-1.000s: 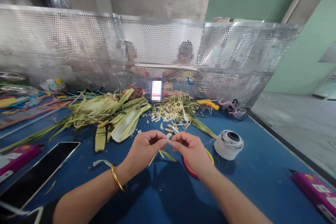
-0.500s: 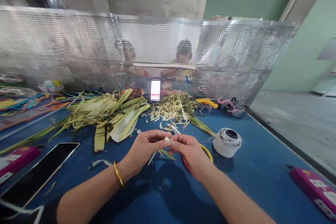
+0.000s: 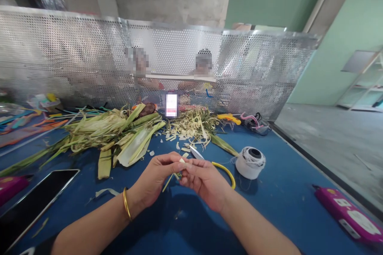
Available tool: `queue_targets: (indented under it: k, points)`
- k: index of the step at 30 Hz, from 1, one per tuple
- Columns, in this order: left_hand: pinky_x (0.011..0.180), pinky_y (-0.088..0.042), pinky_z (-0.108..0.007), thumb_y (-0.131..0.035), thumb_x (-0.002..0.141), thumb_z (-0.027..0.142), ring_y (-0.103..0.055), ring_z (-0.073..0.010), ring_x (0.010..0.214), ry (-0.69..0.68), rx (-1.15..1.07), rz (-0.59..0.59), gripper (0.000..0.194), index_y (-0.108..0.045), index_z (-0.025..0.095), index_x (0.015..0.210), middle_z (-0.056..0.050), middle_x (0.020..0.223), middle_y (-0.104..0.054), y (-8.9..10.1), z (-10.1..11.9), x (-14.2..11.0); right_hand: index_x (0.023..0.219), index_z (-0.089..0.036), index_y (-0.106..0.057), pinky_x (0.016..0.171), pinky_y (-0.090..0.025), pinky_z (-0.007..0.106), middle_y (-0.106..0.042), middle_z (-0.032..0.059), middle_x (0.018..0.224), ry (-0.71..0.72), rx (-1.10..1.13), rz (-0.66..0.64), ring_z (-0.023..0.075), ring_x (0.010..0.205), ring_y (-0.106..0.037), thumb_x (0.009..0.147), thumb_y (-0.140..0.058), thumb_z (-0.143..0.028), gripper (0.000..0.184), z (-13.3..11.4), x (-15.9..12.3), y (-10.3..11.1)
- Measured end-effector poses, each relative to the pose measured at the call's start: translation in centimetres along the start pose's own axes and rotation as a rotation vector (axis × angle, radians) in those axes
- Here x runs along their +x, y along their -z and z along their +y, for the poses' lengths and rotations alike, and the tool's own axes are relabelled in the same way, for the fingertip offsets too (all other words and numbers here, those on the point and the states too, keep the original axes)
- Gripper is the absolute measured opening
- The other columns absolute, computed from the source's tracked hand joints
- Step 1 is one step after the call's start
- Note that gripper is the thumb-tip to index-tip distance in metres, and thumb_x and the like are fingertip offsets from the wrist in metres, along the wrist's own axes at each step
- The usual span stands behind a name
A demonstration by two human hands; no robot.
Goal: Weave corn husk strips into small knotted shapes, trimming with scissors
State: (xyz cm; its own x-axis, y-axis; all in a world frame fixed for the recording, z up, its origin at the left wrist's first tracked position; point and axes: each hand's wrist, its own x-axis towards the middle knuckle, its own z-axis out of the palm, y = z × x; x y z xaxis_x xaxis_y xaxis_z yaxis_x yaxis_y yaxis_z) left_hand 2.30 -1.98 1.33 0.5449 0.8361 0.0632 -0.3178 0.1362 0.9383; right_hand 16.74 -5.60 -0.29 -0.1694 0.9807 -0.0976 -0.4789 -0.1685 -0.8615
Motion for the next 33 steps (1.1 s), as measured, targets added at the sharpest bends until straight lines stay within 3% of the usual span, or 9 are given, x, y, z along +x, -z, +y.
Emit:
queue_targets:
  k: [3,6,9,11,16,19,22,26,33]
  points:
    - [0.064,-0.041,-0.020,-0.078,0.060,0.025,-0.050,-0.0076,0.062,-0.021,0.011,0.127,0.016,-0.067,0.014,0.062,0.001,0.065,-0.061,0.4,0.0,0.3,0.080,-0.018,-0.068,0.074,-0.045,0.032,-0.067,0.0020,0.075,0.218,-0.543,0.152,0.0150,0.069,-0.061,0.075,-0.067,-0.037,0.019,-2.3,-0.3,1.7]
    - [0.064,-0.041,-0.020,-0.078,0.061,0.028,-0.047,-0.0068,0.061,0.010,0.027,0.183,0.018,-0.065,0.015,0.062,0.003,0.062,-0.056,0.8,0.3,0.6,0.088,-0.021,-0.070,0.082,-0.040,0.035,-0.068,0.0049,0.093,0.471,-1.468,0.372,0.0199,0.088,-0.061,0.082,-0.055,-0.022,0.016,-4.9,-1.0,4.5]
    - [0.071,-0.043,-0.023,-0.078,0.061,0.030,-0.052,-0.0091,0.066,0.034,0.024,0.217,0.019,-0.066,0.015,0.064,0.001,0.066,-0.058,1.0,0.6,0.8,0.087,-0.018,-0.072,0.077,-0.035,0.037,-0.067,0.0110,0.093,0.252,-2.229,0.426,0.0216,0.081,-0.061,0.081,-0.050,-0.008,0.025,-6.0,-1.4,7.0]
    - [0.074,-0.045,-0.025,-0.079,0.059,0.030,-0.054,-0.0106,0.070,0.050,0.006,0.235,0.020,-0.067,0.015,0.065,0.000,0.068,-0.060,1.1,0.8,0.9,0.078,-0.014,-0.072,0.074,-0.033,0.037,-0.066,0.0150,0.086,0.137,-2.450,0.343,0.0245,0.082,-0.060,0.080,-0.050,-0.005,0.024,-5.7,-1.2,7.8]
    - [0.075,-0.046,-0.025,-0.080,0.058,0.033,-0.057,-0.0124,0.074,0.078,-0.033,0.233,0.024,-0.067,0.014,0.066,-0.002,0.070,-0.061,1.3,0.9,1.0,0.075,-0.012,-0.070,0.075,-0.033,0.037,-0.067,0.0168,0.086,0.125,-2.442,0.277,0.0255,0.087,-0.060,0.081,-0.048,-0.005,0.024,-4.1,0.0,8.3]
    - [0.071,-0.046,-0.024,-0.079,0.059,0.034,-0.056,-0.0119,0.073,0.086,-0.017,0.211,0.025,-0.067,0.014,0.065,-0.001,0.069,-0.060,1.6,1.0,1.1,0.085,-0.011,-0.067,0.074,-0.035,0.035,-0.068,0.0171,0.087,0.129,-2.357,0.347,0.0232,0.080,-0.062,0.082,-0.042,-0.001,0.027,-4.2,0.3,8.5]
    - [0.067,-0.045,-0.022,-0.079,0.060,0.034,-0.055,-0.0113,0.071,0.101,-0.003,0.194,0.024,-0.065,0.014,0.065,-0.001,0.068,-0.058,1.7,1.2,1.3,0.091,-0.013,-0.062,0.064,-0.035,0.029,-0.069,0.0112,0.078,0.120,-2.207,0.441,0.0190,0.068,-0.063,0.085,-0.039,-0.005,0.026,-5.0,0.8,8.5]
    - [0.066,-0.045,-0.022,-0.079,0.061,0.031,-0.057,-0.0124,0.074,0.153,-0.027,0.188,0.023,-0.066,0.014,0.069,-0.002,0.072,-0.060,1.6,1.5,1.7,0.083,-0.019,-0.056,0.058,-0.036,0.022,-0.069,0.0020,0.074,0.164,-1.977,0.435,0.0136,0.066,-0.063,0.087,-0.038,-0.013,0.020,-6.1,1.5,7.4]
    - [0.060,-0.044,-0.021,-0.077,0.065,0.026,-0.059,-0.0126,0.075,0.284,0.003,0.097,0.021,-0.067,0.011,0.075,-0.005,0.080,-0.063,0.8,2.1,2.2,0.082,-0.021,-0.057,0.066,-0.041,0.024,-0.066,0.0003,0.077,0.351,-1.770,0.367,0.0144,0.070,-0.060,0.090,-0.037,-0.024,0.022,-6.3,1.5,5.0]
